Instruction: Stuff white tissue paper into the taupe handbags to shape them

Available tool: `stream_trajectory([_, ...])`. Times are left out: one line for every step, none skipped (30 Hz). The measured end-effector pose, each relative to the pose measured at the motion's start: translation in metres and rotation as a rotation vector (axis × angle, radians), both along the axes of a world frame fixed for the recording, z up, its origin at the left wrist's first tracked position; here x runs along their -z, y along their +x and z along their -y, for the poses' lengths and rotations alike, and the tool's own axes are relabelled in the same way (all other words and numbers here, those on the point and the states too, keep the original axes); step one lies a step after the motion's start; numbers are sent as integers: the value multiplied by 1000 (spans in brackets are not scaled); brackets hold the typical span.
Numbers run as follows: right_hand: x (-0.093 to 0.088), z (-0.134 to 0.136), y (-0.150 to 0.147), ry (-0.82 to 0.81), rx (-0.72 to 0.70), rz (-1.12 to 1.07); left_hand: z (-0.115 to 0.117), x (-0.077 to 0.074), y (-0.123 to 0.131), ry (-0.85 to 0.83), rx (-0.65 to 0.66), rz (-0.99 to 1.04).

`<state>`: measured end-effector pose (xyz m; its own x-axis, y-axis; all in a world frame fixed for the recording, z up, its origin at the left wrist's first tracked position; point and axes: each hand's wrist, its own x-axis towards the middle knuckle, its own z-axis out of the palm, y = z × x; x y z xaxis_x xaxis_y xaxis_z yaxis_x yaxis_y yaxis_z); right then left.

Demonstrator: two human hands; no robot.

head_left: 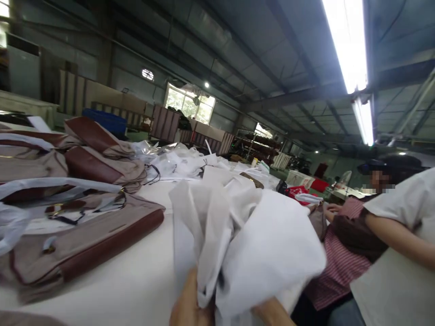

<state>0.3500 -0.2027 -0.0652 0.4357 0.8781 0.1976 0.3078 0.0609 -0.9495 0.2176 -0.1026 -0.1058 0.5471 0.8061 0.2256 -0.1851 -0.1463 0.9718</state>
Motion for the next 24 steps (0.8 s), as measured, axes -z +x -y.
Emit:
stream_trajectory([-3,-8,-4,12,20,-23,9,-5,3,32,12,25])
stream_trajectory([-5,-17,-8,30,46,-55,17,-10,6,50,28,53])
stream_trajectory([-8,-24,-11,49,71,-96,23,-13,8,56,66,71])
stream_trajectory([-11,-30,-13,66,91,-140,27,-14,8,55,115,76])
stream_trajectory([-15,-34,-13,82,109,-191,28,-13,8,41,162,73])
stream_trajectory([-18,-36,-12,98,126,-247,26,-11,6,4,202,74])
stream_trajectory([-22,-36,-11,113,142,-295,22,-8,3,-55,222,81])
stream_trajectory([-26,-35,-9,127,151,-319,16,-6,-1,-131,208,88])
stream_trajectory([-30,-33,-7,135,148,-312,8,-6,-6,-211,165,99])
stream_trajectory([-33,-32,-7,132,131,-278,-1,-8,-10,-278,118,112])
stream_trajectory([-36,-32,-8,114,90,-225,-12,-13,-14,-324,78,105])
stream_trajectory([-39,-34,-10,88,31,-163,-22,-21,-17,-329,76,99])
stream_trajectory([-40,-38,-13,64,-34,-96,-33,-32,-18,-318,157,96])
stream_trajectory([-42,-44,-17,47,-91,-25,-42,-44,-17,-308,233,52])
stream_trajectory([-43,-51,-21,38,-131,42,-49,-57,-15,-293,255,-9])
stream_trajectory([-45,-59,-25,34,-153,97,-54,-69,-12,-241,182,-61])
stream_trajectory([-46,-66,-28,33,-156,142,-57,-81,-8,-193,105,-103])
stream_trajectory([-49,-72,-29,28,-156,177,-58,-91,-5,-146,30,-124])
stream_trajectory([-51,-76,-29,22,-156,198,-59,-99,-1,-95,-39,-114])
stream_trajectory([-52,-76,-28,24,-153,211,-60,-105,1,-51,-91,-70])
stream_trajectory([-52,-73,-26,27,-143,233,-62,-110,2,-16,-133,-2])
stream_trajectory([-50,-67,-24,16,-131,282,-66,-114,2,9,-176,83])
stream_trajectory([-45,-57,-22,-22,-121,349,-73,-118,0,25,-226,175])
stream_trajectory([-37,-45,-20,-93,-127,426,-81,-121,-3,31,-278,258])
